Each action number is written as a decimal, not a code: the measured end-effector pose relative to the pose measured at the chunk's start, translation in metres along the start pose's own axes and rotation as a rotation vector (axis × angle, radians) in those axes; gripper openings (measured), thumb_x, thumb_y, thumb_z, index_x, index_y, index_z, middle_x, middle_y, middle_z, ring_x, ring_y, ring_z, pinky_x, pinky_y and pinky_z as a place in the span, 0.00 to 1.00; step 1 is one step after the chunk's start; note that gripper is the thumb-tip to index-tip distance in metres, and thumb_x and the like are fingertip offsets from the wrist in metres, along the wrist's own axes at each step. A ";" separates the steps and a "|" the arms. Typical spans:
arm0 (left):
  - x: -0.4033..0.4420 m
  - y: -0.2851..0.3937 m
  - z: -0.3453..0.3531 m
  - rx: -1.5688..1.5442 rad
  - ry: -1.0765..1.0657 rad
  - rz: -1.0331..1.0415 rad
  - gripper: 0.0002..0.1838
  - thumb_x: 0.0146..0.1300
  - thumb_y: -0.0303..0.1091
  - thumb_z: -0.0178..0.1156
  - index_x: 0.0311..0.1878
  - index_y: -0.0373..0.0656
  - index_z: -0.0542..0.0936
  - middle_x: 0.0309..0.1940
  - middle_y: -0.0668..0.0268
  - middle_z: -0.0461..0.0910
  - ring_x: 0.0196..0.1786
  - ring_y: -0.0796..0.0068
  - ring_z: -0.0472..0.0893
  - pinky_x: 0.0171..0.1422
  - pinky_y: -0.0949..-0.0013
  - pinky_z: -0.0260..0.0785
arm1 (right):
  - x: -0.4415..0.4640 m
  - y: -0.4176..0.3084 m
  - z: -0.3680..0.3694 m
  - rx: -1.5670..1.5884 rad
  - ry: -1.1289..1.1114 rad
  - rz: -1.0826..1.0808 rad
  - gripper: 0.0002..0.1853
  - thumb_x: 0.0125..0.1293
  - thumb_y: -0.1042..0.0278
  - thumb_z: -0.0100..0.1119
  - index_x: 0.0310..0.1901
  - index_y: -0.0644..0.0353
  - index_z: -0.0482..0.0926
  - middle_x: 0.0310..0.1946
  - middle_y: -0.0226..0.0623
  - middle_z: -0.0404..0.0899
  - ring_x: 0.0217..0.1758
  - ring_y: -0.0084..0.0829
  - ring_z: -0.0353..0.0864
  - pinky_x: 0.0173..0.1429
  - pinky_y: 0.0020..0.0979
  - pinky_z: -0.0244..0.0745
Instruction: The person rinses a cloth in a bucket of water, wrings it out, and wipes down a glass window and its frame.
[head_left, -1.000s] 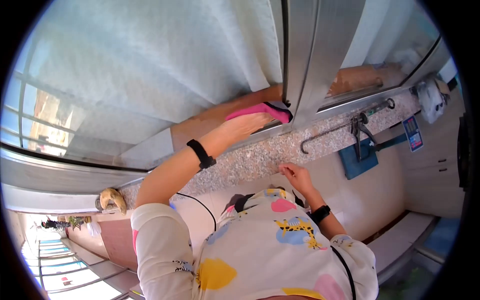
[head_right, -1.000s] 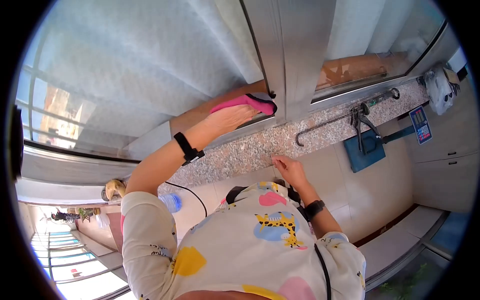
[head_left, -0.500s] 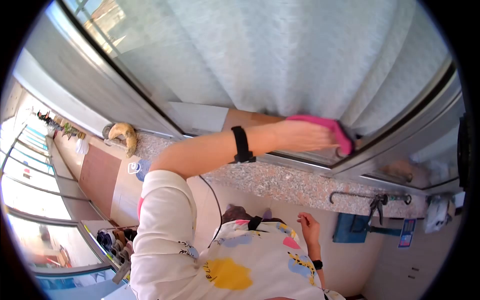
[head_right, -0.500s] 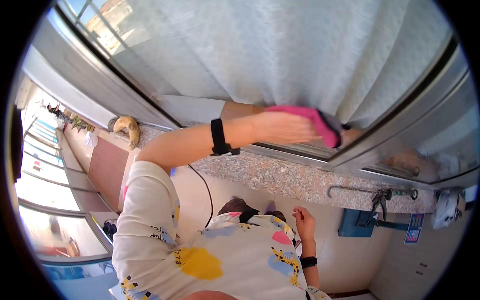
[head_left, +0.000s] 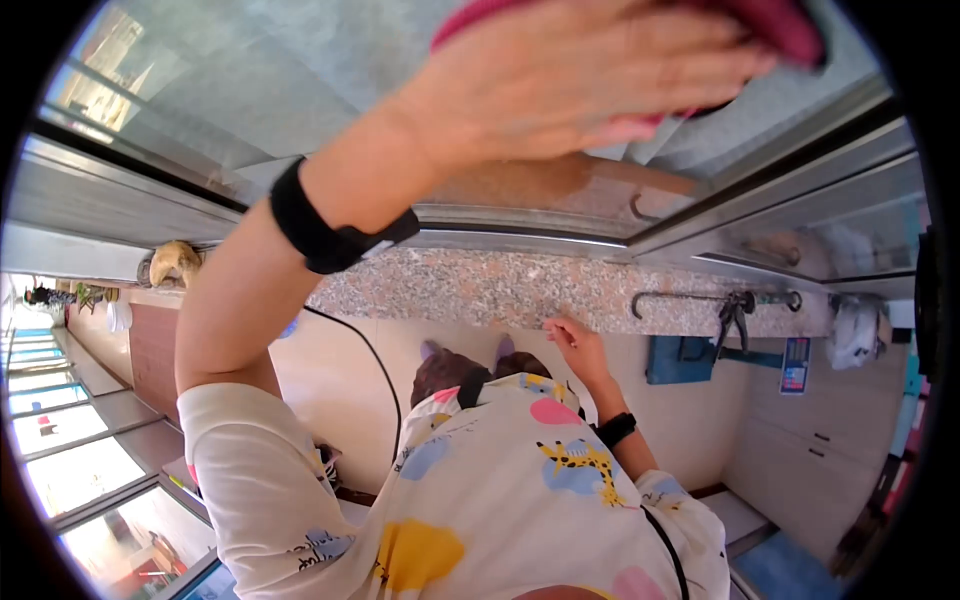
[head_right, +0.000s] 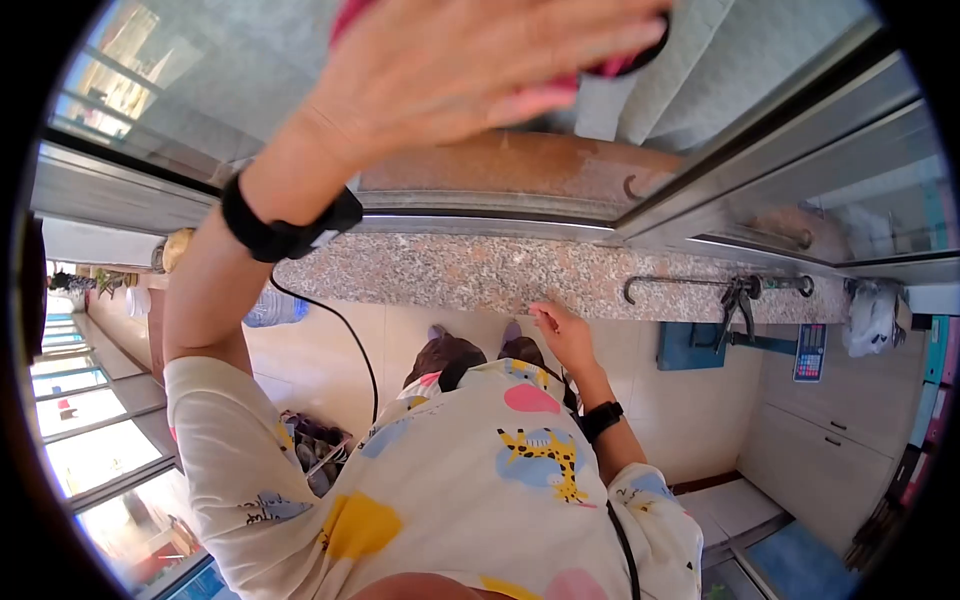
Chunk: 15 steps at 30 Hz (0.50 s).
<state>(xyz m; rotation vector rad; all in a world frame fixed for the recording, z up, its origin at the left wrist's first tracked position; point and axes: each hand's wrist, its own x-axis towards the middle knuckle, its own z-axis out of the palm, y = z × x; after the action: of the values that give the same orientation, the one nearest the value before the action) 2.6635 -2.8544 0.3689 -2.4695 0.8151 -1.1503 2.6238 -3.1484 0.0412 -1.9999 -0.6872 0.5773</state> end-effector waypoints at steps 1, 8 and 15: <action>-0.026 0.026 0.034 0.138 0.059 0.095 0.23 0.66 0.47 0.56 0.61 0.48 0.74 0.51 0.73 0.77 0.51 0.73 0.75 0.50 0.75 0.69 | 0.000 0.003 -0.001 0.015 -0.002 -0.017 0.08 0.68 0.71 0.56 0.47 0.58 0.81 0.38 0.37 0.85 0.37 0.29 0.87 0.40 0.27 0.79; -0.198 0.147 0.188 0.201 -0.437 0.502 0.31 0.66 0.40 0.46 0.72 0.41 0.62 0.77 0.68 0.52 0.78 0.74 0.52 0.81 0.67 0.40 | -0.023 0.024 -0.009 0.048 0.045 0.033 0.09 0.68 0.72 0.57 0.47 0.59 0.81 0.38 0.39 0.85 0.37 0.28 0.87 0.40 0.27 0.79; -0.200 0.117 0.151 0.153 -0.508 0.302 0.32 0.64 0.36 0.47 0.74 0.49 0.59 0.73 0.70 0.59 0.74 0.76 0.59 0.76 0.67 0.49 | -0.053 0.032 -0.025 0.077 0.090 0.128 0.08 0.68 0.74 0.56 0.46 0.62 0.81 0.37 0.37 0.85 0.39 0.30 0.88 0.40 0.26 0.79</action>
<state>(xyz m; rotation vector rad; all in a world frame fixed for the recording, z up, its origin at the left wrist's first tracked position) 2.6329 -2.8220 0.0962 -2.2577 0.8618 -0.4326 2.6085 -3.2133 0.0318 -1.9953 -0.4781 0.5768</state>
